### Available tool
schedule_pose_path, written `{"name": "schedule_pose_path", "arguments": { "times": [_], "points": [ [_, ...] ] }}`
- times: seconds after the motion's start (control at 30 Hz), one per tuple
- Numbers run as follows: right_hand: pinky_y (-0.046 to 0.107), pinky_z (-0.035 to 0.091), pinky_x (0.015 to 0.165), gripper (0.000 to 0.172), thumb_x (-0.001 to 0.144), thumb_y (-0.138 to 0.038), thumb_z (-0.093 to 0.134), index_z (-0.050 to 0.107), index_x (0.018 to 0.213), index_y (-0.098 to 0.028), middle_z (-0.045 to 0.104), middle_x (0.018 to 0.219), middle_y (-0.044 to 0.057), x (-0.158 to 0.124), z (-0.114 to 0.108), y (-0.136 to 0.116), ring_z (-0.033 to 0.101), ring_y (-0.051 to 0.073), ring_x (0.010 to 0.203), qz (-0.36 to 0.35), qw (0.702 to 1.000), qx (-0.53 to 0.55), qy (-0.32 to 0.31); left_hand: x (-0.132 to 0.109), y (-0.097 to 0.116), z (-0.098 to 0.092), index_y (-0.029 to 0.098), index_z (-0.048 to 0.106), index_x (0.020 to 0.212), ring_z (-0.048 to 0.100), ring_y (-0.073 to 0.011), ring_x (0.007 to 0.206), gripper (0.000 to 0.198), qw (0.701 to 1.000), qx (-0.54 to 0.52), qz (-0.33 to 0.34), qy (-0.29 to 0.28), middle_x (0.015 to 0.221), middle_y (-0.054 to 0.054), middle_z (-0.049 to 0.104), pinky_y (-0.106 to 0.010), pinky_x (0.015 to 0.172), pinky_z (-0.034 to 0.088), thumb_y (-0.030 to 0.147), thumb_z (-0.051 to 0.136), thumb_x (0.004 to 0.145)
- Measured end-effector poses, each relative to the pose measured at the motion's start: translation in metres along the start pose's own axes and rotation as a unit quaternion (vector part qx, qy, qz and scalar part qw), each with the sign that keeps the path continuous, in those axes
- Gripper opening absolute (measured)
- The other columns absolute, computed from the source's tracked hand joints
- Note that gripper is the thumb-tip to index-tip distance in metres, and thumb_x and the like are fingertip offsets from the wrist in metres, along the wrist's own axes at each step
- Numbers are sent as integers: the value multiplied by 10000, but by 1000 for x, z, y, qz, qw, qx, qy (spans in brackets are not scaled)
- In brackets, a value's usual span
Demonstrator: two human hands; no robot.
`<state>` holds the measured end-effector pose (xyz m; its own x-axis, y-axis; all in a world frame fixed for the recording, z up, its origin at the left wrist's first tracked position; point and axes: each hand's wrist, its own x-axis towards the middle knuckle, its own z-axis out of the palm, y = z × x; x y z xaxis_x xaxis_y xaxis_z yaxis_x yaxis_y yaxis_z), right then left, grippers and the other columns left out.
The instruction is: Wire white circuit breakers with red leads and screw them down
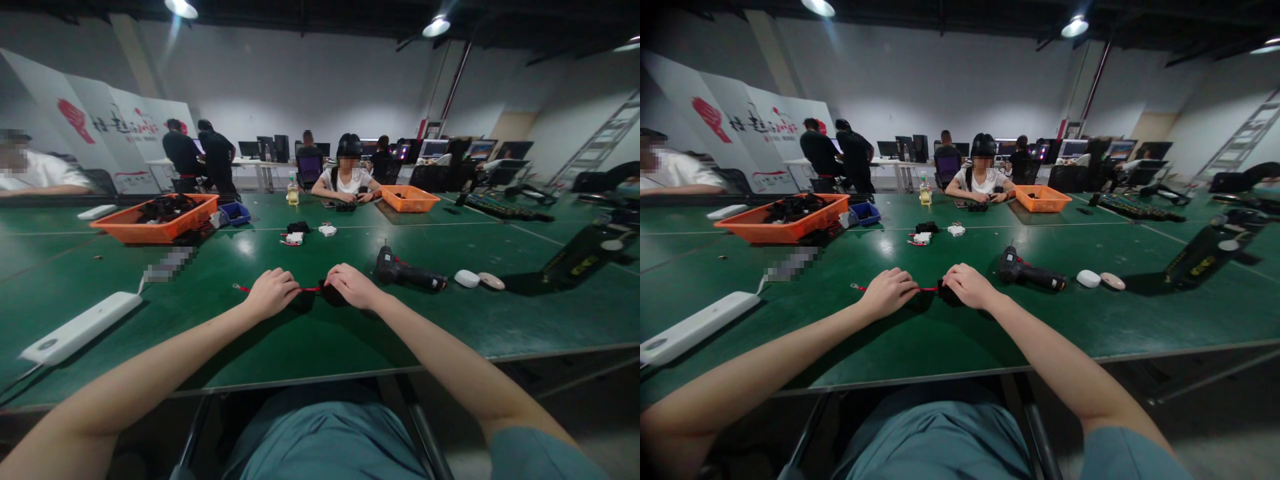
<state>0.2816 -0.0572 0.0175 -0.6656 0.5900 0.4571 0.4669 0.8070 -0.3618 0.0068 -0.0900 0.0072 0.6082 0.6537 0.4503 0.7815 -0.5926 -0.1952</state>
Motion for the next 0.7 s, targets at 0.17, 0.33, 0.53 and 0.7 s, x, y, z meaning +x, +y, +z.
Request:
{"name": "schedule_pose_path", "arguments": {
  "times": [0.17,0.33,0.53,0.7],
  "points": [
    [384,440,922,430,1054,-338,349,721,912,-178,666,1019,81,0,0,-1,560,205,976,2,1000,-1,-1,0,0,1,236,743,932,539,-196,861,314,1000,-2,-1,4,909,-72,654,-340,677,366,402,482,985],
    [381,439,921,433,1054,-338,350,732,916,-187,668,1029,77,1,-1,-2,559,204,981,8,1000,1,-5,0,0,1,242,735,926,540,-195,866,323,1000,1,-3,1,926,-60,659,-341,693,362,403,463,995],
    [383,441,910,401,1050,-332,365,713,924,-177,668,1015,83,1,-1,-3,556,205,967,0,1000,-7,-5,0,0,1,241,731,930,543,-195,874,305,1000,-3,-4,6,924,-57,660,-347,725,352,395,475,992],
    [372,435,904,389,1050,-332,373,707,921,-182,669,1013,76,1,-1,-3,556,200,961,-4,1000,-6,-4,-1,0,0,235,729,946,540,-194,878,312,1000,-3,-2,3,929,-58,660,-348,725,348,396,467,996]
  ]
}}
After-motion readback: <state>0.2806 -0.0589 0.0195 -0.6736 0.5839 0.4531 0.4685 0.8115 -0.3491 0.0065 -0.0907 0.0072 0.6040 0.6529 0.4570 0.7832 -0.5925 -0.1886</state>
